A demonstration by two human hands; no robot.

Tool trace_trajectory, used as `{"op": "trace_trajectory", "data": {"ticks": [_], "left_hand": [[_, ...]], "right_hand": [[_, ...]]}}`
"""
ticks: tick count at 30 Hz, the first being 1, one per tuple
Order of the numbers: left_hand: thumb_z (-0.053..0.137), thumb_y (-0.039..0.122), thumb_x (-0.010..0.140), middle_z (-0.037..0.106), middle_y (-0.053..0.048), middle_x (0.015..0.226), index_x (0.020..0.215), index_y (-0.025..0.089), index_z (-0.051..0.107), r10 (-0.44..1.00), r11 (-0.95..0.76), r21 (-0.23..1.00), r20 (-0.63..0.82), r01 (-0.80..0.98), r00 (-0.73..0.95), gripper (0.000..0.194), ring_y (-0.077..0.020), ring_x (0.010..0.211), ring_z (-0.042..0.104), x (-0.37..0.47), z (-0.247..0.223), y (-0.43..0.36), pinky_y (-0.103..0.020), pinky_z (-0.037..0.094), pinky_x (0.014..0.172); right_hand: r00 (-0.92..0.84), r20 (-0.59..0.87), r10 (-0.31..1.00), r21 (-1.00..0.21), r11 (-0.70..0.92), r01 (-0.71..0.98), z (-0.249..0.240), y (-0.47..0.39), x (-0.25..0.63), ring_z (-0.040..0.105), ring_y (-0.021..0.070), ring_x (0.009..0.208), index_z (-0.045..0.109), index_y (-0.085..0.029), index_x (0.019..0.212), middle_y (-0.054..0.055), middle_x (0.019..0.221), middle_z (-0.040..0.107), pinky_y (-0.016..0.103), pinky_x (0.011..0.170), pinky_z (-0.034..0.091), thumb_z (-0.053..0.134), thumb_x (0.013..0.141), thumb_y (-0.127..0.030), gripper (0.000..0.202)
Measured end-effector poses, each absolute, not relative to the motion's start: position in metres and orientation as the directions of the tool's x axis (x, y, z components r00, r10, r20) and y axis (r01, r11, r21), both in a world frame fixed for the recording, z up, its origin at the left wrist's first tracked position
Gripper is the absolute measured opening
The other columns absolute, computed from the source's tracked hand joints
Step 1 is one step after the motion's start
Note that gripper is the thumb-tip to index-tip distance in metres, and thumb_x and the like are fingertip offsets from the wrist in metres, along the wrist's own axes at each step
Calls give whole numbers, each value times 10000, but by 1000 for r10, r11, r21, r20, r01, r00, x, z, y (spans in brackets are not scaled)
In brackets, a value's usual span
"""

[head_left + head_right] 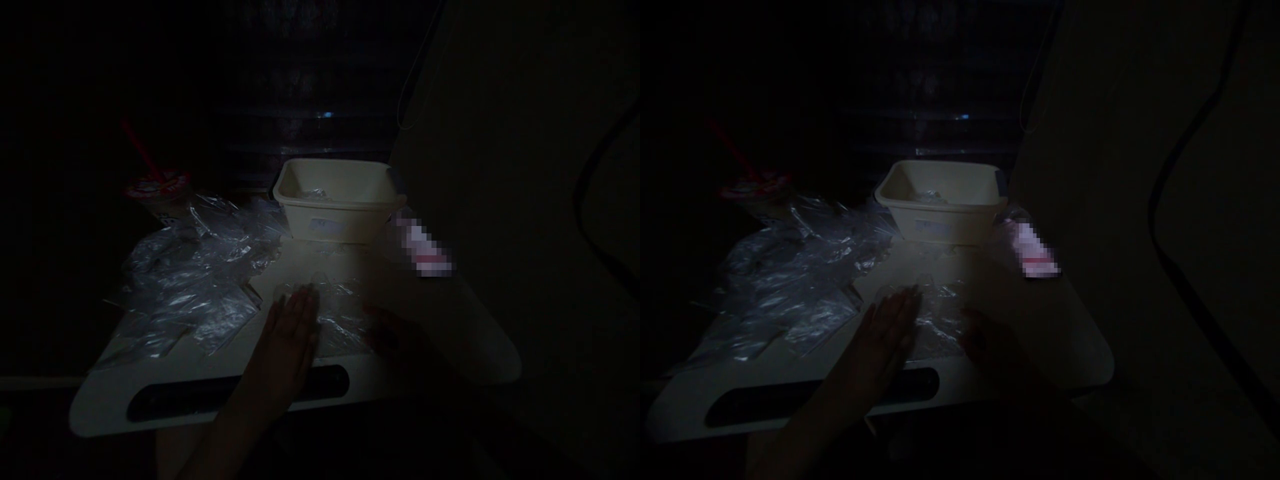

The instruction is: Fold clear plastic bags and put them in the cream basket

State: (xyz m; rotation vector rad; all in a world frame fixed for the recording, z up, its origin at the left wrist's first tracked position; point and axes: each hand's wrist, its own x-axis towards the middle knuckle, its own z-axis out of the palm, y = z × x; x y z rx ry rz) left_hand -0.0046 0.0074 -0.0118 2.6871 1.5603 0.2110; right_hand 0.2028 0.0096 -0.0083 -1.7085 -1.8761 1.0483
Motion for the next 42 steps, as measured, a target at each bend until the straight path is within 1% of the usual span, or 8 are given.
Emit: {"op": "trace_trajectory", "data": {"ticks": [5,8,11,15,18,25,37,42], "left_hand": [[258,301,823,210,-135,1319,1247,67,222,864,-502,26,65,864,500,485,-216,1213,121,2,-19,10,-434,163,971],[238,303,826,210,-139,1317,1242,59,237,863,-502,-4,64,865,501,481,-226,1212,122,2,-20,9,-452,150,970],[233,295,821,214,-138,1316,1244,63,234,864,-498,-17,72,867,498,482,-239,1211,121,2,-20,8,-475,150,960],[255,277,801,223,-132,1315,1254,70,209,855,-513,-10,82,858,512,500,-246,1211,121,2,-20,8,-486,162,949],[260,276,798,215,-123,1319,1255,75,207,851,-518,-5,96,856,516,502,-243,1212,122,1,-21,7,-484,159,950],[257,276,796,219,-135,1316,1248,71,225,858,-505,-26,93,863,505,497,-259,1208,137,2,-22,8,-508,154,935],[297,366,806,208,-167,1316,1245,167,232,872,-468,-31,146,883,467,487,-283,1202,153,-1,-20,8,-519,150,916],[308,362,807,230,-183,1303,1243,149,237,867,-467,-62,163,882,470,490,-295,1198,159,0,-22,8,-523,165,908]], "right_hand": [[-152,-123,981,-659,34,752,-3,13,203,567,154,669,491,-146,1069,52,785,613,279,595,460,410,730,-287,376],[-138,114,984,-565,179,805,4,15,187,545,189,836,504,-140,1047,94,957,576,328,715,448,359,760,-257,343],[-310,309,899,-487,430,760,7,14,160,454,187,1017,458,-130,1104,101,1093,512,346,851,389,294,793,-219,363],[-489,255,835,-394,551,736,3,15,136,274,198,1166,375,-45,1178,133,1257,340,335,952,296,310,804,-256,434],[-537,222,814,-307,581,754,-6,21,136,210,228,1191,349,-25,1193,151,1276,302,377,980,227,307,807,-340,501],[-569,170,805,-202,594,779,-18,25,147,198,233,1195,331,-34,1205,154,1282,293,405,986,170,326,794,-363,526],[-547,169,820,-161,571,805,-21,26,158,172,243,1199,287,-75,1235,118,1303,262,450,962,144,273,800,-428,560],[-538,189,821,-138,565,814,-22,27,161,207,244,1185,309,-81,1224,116,1292,289,462,953,147,276,803,-418,540]]}}
